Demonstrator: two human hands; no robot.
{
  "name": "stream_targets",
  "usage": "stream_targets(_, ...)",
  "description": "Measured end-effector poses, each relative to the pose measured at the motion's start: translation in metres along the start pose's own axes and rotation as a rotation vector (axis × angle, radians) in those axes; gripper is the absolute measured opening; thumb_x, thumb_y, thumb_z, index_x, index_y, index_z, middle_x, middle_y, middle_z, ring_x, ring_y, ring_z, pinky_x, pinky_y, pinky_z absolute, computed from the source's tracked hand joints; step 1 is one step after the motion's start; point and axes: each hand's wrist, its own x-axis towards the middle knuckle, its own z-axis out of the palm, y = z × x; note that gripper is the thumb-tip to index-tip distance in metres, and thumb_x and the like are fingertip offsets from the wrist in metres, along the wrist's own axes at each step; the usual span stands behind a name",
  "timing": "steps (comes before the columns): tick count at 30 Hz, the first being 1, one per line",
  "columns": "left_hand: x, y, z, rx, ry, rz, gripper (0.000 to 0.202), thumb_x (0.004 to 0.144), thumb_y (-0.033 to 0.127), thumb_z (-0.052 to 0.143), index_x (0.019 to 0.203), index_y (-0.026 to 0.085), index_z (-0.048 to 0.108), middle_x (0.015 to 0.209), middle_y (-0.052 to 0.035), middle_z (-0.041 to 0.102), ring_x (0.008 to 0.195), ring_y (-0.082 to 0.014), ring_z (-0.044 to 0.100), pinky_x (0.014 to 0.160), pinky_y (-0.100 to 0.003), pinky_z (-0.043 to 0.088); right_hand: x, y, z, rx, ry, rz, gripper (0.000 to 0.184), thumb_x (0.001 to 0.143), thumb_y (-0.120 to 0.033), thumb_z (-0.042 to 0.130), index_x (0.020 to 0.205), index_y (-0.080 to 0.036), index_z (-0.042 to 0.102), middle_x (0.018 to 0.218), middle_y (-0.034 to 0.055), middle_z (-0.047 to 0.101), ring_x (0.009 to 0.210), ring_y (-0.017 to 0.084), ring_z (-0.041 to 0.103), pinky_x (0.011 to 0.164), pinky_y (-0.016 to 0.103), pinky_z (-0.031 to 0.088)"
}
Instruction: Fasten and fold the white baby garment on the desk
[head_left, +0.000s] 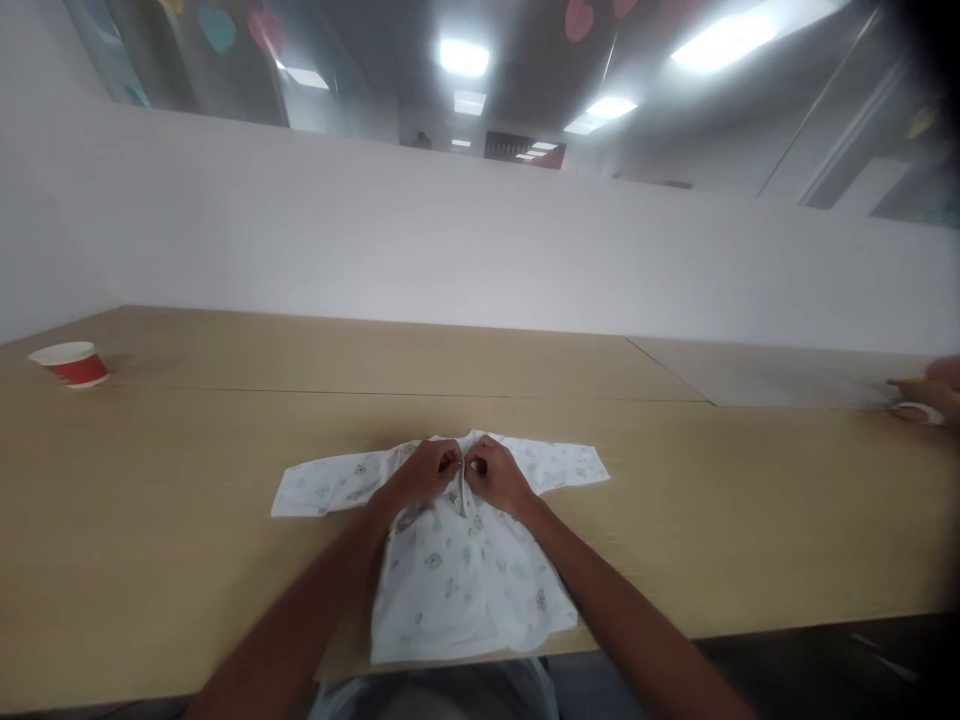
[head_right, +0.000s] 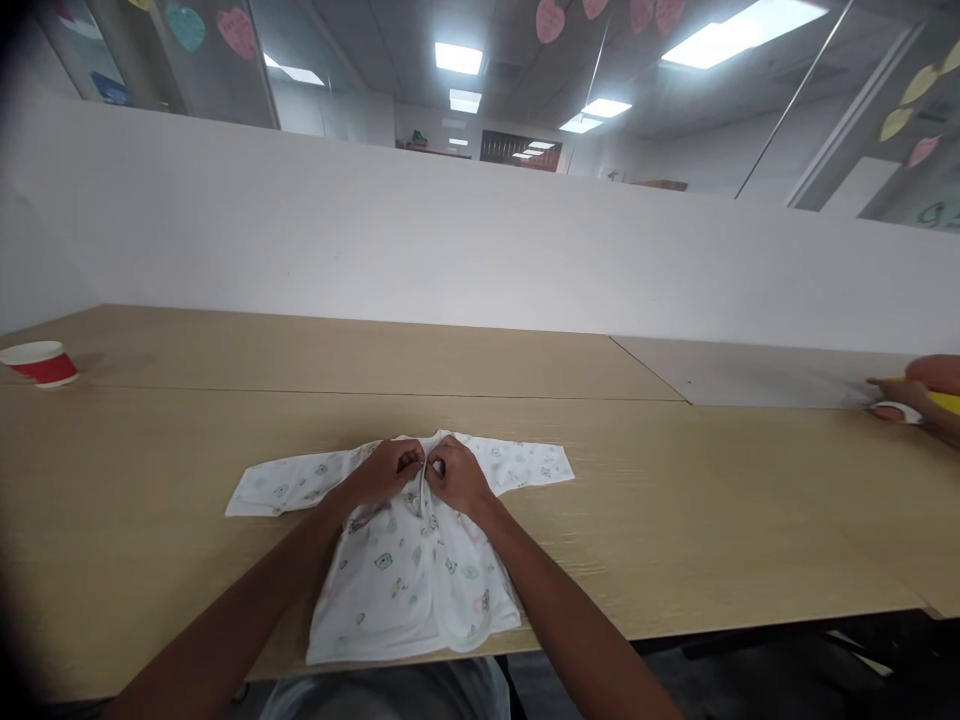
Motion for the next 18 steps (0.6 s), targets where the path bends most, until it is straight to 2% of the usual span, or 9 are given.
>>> stream_targets(3,0.0003,-0.0016,0.0021,-0.009,0.008,0.003,0.007,0.077,0.01,0.049,0.076,0.014,0.055,0.065,0.0023,0.055,0.059,-0.011,0.047,0.058,-0.022,0.034,-0.0011,0.0005,0.0005,-0.016,0.003,-0.005,0.007,0.073,-0.008,0.059,0.072,-0.014,0.062,0.076,0.0012,0.05,0.061,0.01,0.046,0.056,0.022,0.035)
stream_targets(6,0.0007,-0.0007,0.0003,-0.033,0.004,-0.01,0.008,0.075,0.009,0.048,0.076,0.014,0.054,0.064,0.0028,0.054,0.059,-0.0107,0.047,0.057,-0.021,0.033,-0.0025,0.0009,0.0013,-0.018,-0.011,0.002,0.002,0.077,-0.014,0.062,0.075,-0.015,0.062,0.078,0.0012,0.051,0.062,0.01,0.046,0.057,0.023,0.036)
stream_targets(10,0.0012,0.0004,-0.0027,-0.059,-0.007,-0.027,0.01,0.084,0.014,0.043,0.08,0.015,0.052,0.069,0.0026,0.055,0.062,-0.0104,0.048,0.059,-0.021,0.034,-0.0042,0.001,0.0025,-0.048,-0.035,-0.017,0.003,0.081,-0.017,0.06,0.079,-0.016,0.062,0.08,0.0015,0.052,0.064,0.011,0.048,0.059,0.023,0.036)
stream_targets(13,0.0008,-0.002,-0.0012,-0.1,-0.04,-0.052,0.006,0.086,0.02,0.049,0.09,0.016,0.052,0.066,0.0042,0.053,0.06,-0.0109,0.048,0.056,-0.021,0.034,-0.0043,0.0009,0.0022,-0.065,-0.026,-0.035,0.004,0.08,-0.013,0.059,0.082,-0.016,0.062,0.084,0.0023,0.053,0.067,0.012,0.048,0.06,0.023,0.037)
stream_targets(18,0.0006,-0.0057,0.0014,-0.061,-0.025,-0.017,0.03,0.083,0.012,0.046,0.111,0.018,0.054,0.063,0.0058,0.05,0.059,-0.0103,0.046,0.058,-0.021,0.034,-0.0029,0.0014,-0.0021,-0.06,-0.094,-0.066,0.017,0.074,-0.004,0.058,0.086,-0.016,0.064,0.088,0.0031,0.054,0.07,0.013,0.05,0.062,0.023,0.04)
